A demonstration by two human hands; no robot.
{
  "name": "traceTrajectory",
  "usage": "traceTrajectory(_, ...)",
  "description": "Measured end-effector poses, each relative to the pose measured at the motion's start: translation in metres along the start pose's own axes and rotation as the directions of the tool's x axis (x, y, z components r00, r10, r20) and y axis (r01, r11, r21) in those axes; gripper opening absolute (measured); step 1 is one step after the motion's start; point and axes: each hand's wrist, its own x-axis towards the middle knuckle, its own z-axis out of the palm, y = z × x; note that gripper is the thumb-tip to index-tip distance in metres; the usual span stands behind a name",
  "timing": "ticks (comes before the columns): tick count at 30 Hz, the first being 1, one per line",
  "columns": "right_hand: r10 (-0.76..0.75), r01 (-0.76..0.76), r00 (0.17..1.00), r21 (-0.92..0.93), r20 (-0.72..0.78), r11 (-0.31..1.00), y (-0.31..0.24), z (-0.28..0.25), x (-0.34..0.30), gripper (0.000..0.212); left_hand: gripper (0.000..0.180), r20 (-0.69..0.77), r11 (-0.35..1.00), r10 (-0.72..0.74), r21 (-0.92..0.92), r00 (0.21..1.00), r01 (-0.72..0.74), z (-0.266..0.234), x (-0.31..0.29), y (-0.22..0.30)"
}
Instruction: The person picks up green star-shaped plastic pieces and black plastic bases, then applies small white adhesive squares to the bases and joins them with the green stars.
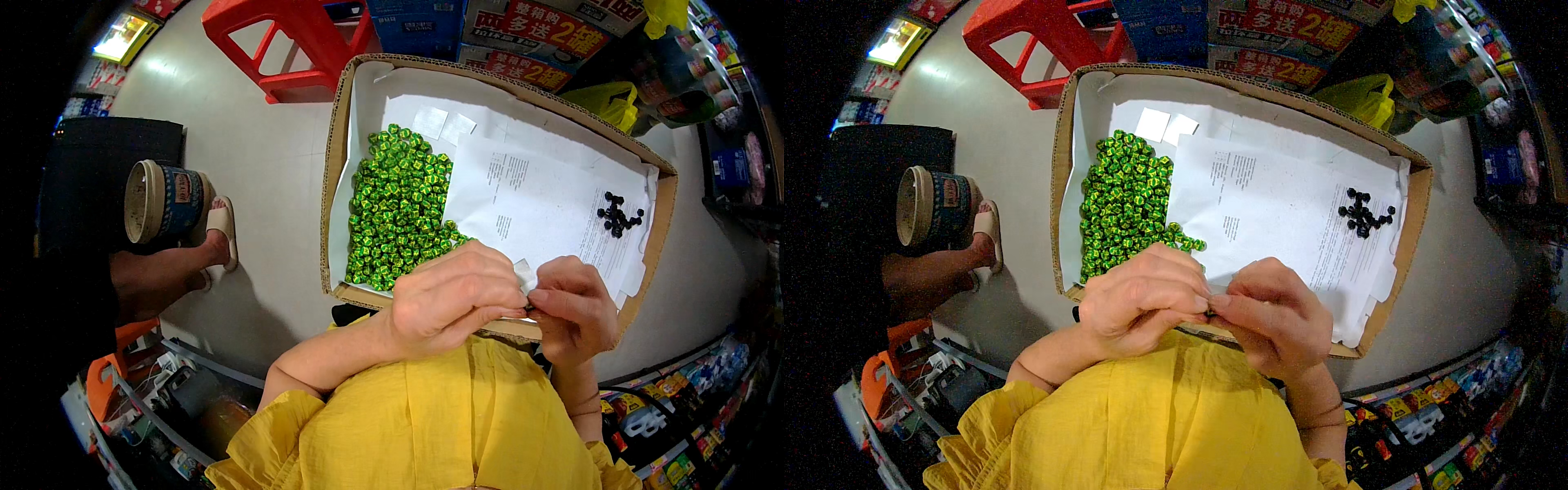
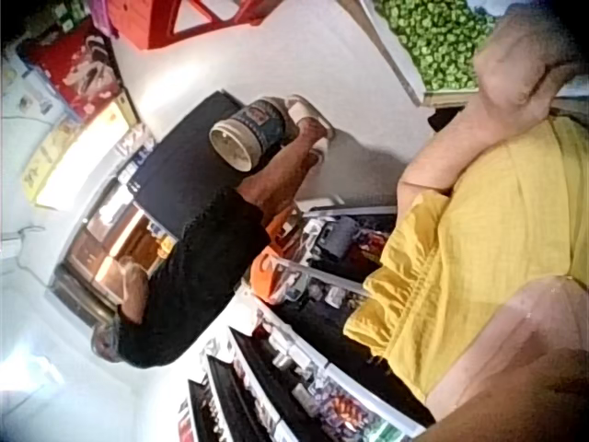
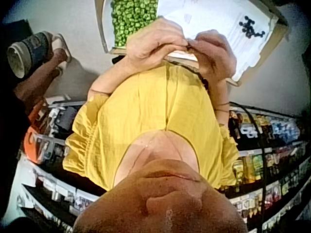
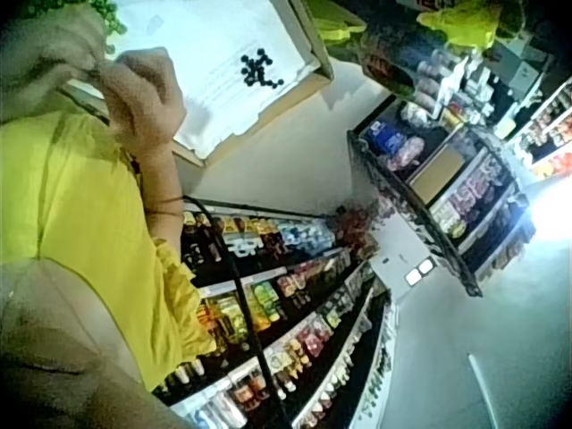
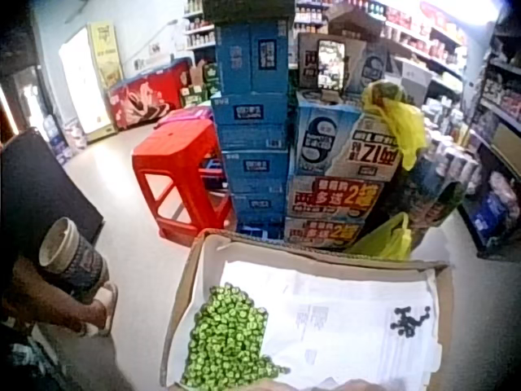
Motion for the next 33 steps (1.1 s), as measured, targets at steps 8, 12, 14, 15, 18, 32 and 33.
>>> traceTrajectory(8, 0.726, -0.444, 0.688, 0.806, 0.026, 0.392, -0.008, 0.018, -0.009, 0.014, 0.019, 0.017, 0.949, -0.249, -0.198, 0.968, 0.247, 0.0, -0.007, -0.005)
traceTrajectory(12, 0.755, -0.442, 0.639, 0.874, 0.149, 0.202, -0.008, 0.024, -0.008, 0.015, 0.021, -0.014, 0.78, -0.432, -0.508, 0.902, 0.366, 0.008, -0.013, -0.013)
traceTrajectory(14, 0.753, -0.462, 0.615, 0.881, 0.233, 0.105, -0.011, 0.023, -0.007, 0.016, 0.022, -0.023, 0.685, -0.486, -0.632, 0.874, 0.364, 0.008, -0.013, -0.015)
traceTrajectory(15, 0.754, -0.46, 0.615, 0.882, 0.23, 0.107, -0.013, 0.023, -0.006, 0.016, 0.021, 0.035, 0.687, -0.469, -0.613, 0.883, 0.389, 0.005, -0.014, -0.016)
traceTrajectory(18, 0.751, -0.458, 0.597, 0.889, 0.282, 0.03, -0.019, 0.023, -0.005, 0.016, 0.019, 0.093, 0.681, -0.429, -0.62, 0.899, 0.389, 0.004, -0.014, -0.016)
traceTrajectory(32, 0.159, -0.225, 0.951, -0.238, -0.266, 0.945, 0.002, 0.039, -0.011, 0.011, 0.01, -0.006, 0.662, -0.638, -0.514, 0.77, 0.545, 0.0, -0.019, -0.01)
traceTrajectory(33, 0.162, -0.227, 0.95, -0.236, -0.268, 0.945, 0.002, 0.039, -0.011, 0.011, 0.01, 0.006, 0.661, -0.613, -0.545, 0.79, 0.516, -0.001, -0.023, -0.015)
